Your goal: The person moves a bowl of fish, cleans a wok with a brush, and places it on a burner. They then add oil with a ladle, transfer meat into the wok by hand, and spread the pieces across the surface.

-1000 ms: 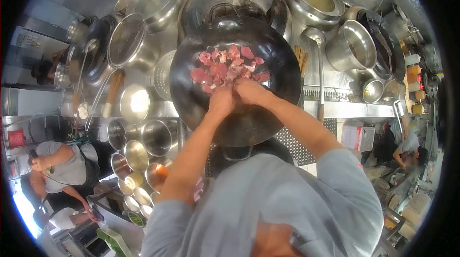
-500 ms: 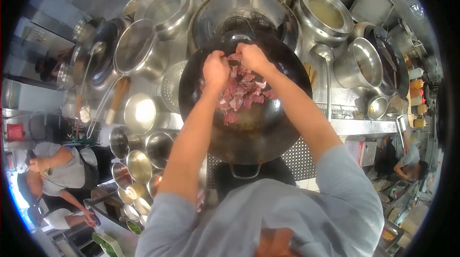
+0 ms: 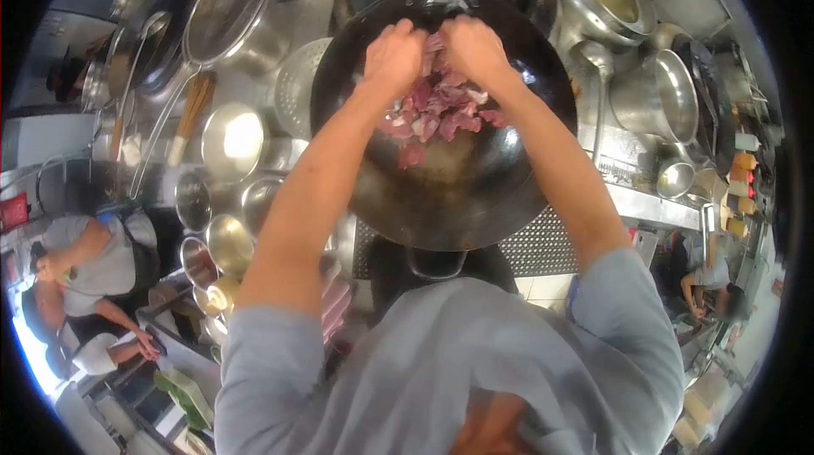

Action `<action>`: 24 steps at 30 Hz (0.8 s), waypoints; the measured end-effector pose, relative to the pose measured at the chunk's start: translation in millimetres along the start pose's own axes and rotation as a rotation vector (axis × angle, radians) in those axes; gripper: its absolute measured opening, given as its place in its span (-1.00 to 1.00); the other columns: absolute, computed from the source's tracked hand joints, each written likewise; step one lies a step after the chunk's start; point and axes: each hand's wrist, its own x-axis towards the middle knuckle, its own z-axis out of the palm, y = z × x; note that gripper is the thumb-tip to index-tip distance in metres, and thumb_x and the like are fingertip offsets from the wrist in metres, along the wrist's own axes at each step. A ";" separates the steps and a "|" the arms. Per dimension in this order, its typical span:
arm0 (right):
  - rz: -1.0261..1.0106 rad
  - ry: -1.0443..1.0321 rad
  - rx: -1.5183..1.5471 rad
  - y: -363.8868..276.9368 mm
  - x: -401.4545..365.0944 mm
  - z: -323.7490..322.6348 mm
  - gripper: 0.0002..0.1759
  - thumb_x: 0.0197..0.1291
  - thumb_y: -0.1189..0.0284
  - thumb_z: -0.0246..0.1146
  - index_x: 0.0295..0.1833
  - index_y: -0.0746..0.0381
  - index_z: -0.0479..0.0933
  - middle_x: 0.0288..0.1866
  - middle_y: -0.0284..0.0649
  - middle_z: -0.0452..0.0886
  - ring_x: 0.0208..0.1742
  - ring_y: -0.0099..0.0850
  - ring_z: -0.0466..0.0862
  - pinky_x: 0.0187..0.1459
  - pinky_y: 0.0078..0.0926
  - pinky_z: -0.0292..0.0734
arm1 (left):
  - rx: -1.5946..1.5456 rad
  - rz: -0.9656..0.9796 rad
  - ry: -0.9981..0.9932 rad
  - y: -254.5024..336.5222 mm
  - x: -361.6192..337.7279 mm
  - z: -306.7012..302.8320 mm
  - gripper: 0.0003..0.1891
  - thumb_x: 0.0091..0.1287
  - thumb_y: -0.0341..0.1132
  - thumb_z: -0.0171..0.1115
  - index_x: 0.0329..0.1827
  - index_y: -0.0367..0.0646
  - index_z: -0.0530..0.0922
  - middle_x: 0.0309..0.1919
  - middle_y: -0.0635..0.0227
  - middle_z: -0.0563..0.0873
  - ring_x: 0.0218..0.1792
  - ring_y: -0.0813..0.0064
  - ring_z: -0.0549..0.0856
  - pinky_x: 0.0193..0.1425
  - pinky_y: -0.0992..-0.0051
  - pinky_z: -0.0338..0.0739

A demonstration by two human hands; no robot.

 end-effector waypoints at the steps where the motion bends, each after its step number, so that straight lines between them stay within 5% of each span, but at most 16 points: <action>1: -0.084 -0.111 0.041 -18.0 -17.8 -6.6 -0.89 -0.01 0.49 0.30 -0.33 0.26 0.67 -0.24 0.00 0.71 -0.16 -0.10 0.75 -0.17 -0.15 0.69 | -0.079 -0.045 0.096 1.4 -4.6 -16.7 -0.80 0.29 -0.35 0.20 -0.10 -0.11 0.73 -0.19 0.17 0.68 -0.13 0.12 0.70 -0.06 0.21 0.62; 3: -0.284 -0.476 0.036 -55.5 -58.0 9.5 -0.89 -0.02 0.46 0.34 -0.35 0.25 0.69 -0.30 -0.02 0.73 -0.22 -0.08 0.77 -0.21 -0.13 0.68 | -0.206 -0.112 0.188 2.3 -20.4 -35.7 -0.79 0.34 -0.33 0.21 -0.03 -0.11 0.72 -0.22 0.15 0.71 -0.18 0.15 0.72 -0.09 0.23 0.61; 5: -0.260 -0.454 0.087 -68.4 -93.6 55.7 -0.85 0.01 0.43 0.36 -0.31 0.26 0.70 -0.30 -0.02 0.74 -0.20 -0.08 0.78 -0.19 -0.11 0.69 | -0.311 -0.159 0.181 1.0 -41.5 -54.5 -0.79 0.38 -0.31 0.22 -0.03 -0.14 0.71 -0.25 0.11 0.74 -0.22 0.17 0.75 -0.10 0.27 0.61; 9: 0.054 -0.529 0.224 -90.4 -107.9 50.9 -0.81 0.05 0.42 0.37 -0.26 0.31 0.71 -0.28 0.00 0.74 -0.14 -0.07 0.78 -0.11 -0.11 0.69 | -0.603 -0.529 -0.101 15.5 -99.3 -73.4 -0.75 0.41 -0.21 0.27 -0.01 -0.18 0.70 -0.23 0.09 0.79 -0.25 0.24 0.77 -0.10 0.36 0.60; 11: 0.189 -0.538 0.311 -92.5 -110.5 63.2 -0.79 0.06 0.40 0.36 -0.24 0.32 0.71 -0.27 0.03 0.74 -0.10 -0.04 0.77 -0.06 -0.10 0.69 | -0.592 -0.543 -0.238 20.4 -128.1 -60.2 -0.73 0.40 -0.24 0.27 0.06 -0.17 0.68 -0.19 0.09 0.78 -0.24 0.30 0.76 -0.07 0.37 0.59; 18: 0.173 -0.365 0.589 -63.3 -107.1 41.7 -0.69 0.08 0.29 0.39 -0.10 0.23 0.71 -0.22 0.01 0.74 -0.11 -0.09 0.75 -0.02 -0.16 0.60 | -0.742 -0.504 -0.484 24.5 -140.5 -44.1 -0.68 0.33 -0.41 0.30 0.14 -0.24 0.61 -0.16 0.22 0.78 -0.21 0.45 0.72 -0.03 0.43 0.57; 22: 0.258 -0.252 0.831 -21.0 -88.2 -2.0 -0.73 0.14 0.35 0.34 -0.09 0.26 0.72 -0.21 0.02 0.75 -0.12 -0.07 0.75 -0.03 -0.19 0.61 | -1.014 -0.612 -0.376 30.8 -91.5 -26.8 -0.78 0.35 -0.39 0.31 0.00 -0.27 0.64 -0.24 0.27 0.79 -0.25 0.50 0.71 -0.08 0.46 0.58; 24: 0.350 -0.106 0.708 -1.4 -76.1 -18.1 -0.76 0.16 0.40 0.31 -0.10 0.24 0.73 -0.19 0.04 0.74 -0.12 -0.01 0.74 -0.02 -0.17 0.61 | -0.890 -0.474 -0.253 40.1 -52.7 -21.0 -0.79 0.35 -0.36 0.31 -0.03 -0.26 0.66 -0.23 0.21 0.79 -0.24 0.46 0.73 -0.09 0.45 0.59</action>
